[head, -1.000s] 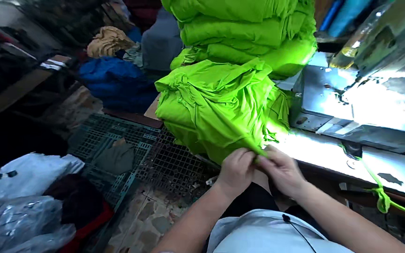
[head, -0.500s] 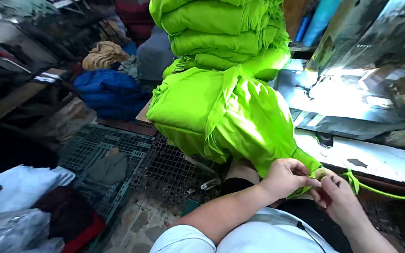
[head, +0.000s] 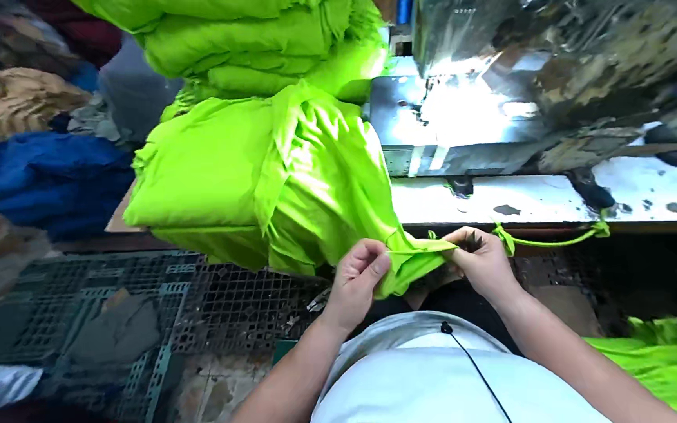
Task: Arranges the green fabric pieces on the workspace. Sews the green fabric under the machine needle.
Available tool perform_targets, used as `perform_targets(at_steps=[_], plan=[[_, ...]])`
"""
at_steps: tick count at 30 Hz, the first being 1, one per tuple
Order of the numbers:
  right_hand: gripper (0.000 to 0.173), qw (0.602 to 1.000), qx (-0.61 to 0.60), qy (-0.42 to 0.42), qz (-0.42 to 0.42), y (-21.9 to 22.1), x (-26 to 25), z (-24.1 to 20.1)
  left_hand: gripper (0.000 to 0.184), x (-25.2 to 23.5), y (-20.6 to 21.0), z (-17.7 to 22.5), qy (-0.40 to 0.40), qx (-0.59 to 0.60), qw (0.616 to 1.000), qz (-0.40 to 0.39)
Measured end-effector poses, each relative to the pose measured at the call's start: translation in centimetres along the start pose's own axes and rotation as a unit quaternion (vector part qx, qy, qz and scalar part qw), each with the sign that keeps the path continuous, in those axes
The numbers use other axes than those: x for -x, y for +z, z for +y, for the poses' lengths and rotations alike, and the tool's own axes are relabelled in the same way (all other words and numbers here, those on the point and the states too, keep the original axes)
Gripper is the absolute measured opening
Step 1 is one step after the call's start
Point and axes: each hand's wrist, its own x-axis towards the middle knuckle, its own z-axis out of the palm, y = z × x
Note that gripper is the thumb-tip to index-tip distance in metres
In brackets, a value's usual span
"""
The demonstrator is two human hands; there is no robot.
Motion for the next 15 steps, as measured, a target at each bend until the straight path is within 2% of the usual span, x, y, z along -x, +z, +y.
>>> perform_targets(at_steps=[1,3,5,6,7,10,13,15], plan=[[0.008,0.989,-0.136,0.042,-0.026,0.3,-0.4,-0.7,0.010,-0.3,-0.6,0.0,0.031,-0.067,0.997,0.012],[0.011,0.928,-0.328,0.105,-0.144,0.1,-1.2,-1.6,0.010,-0.6,-1.1,0.8,0.019,-0.073,0.994,0.081],[0.020,0.854,-0.423,0.123,-0.277,0.1,-1.8,-1.8,0.011,-0.5,-1.2,2.0,-0.026,0.007,0.991,0.133],[0.023,0.829,-0.446,0.122,-0.315,0.3,-2.2,-2.0,0.013,-0.4,-1.4,2.3,-0.033,0.037,0.989,0.139],[0.024,0.823,-0.446,0.119,-0.332,0.5,-2.3,-2.1,0.013,-0.1,-1.6,2.4,-0.027,0.055,0.989,0.135],[0.014,0.871,-0.378,0.105,-0.294,1.2,-2.2,-2.6,0.016,1.0,-2.8,2.2,0.029,0.057,0.995,0.082],[0.001,0.904,-0.331,0.088,-0.256,1.3,-1.7,-3.5,0.015,1.6,-4.0,2.5,0.082,-0.010,0.997,-0.006],[0.007,0.907,-0.316,0.067,-0.269,0.9,-1.4,-3.9,0.014,1.9,-4.2,3.1,0.096,-0.083,0.992,-0.030]])
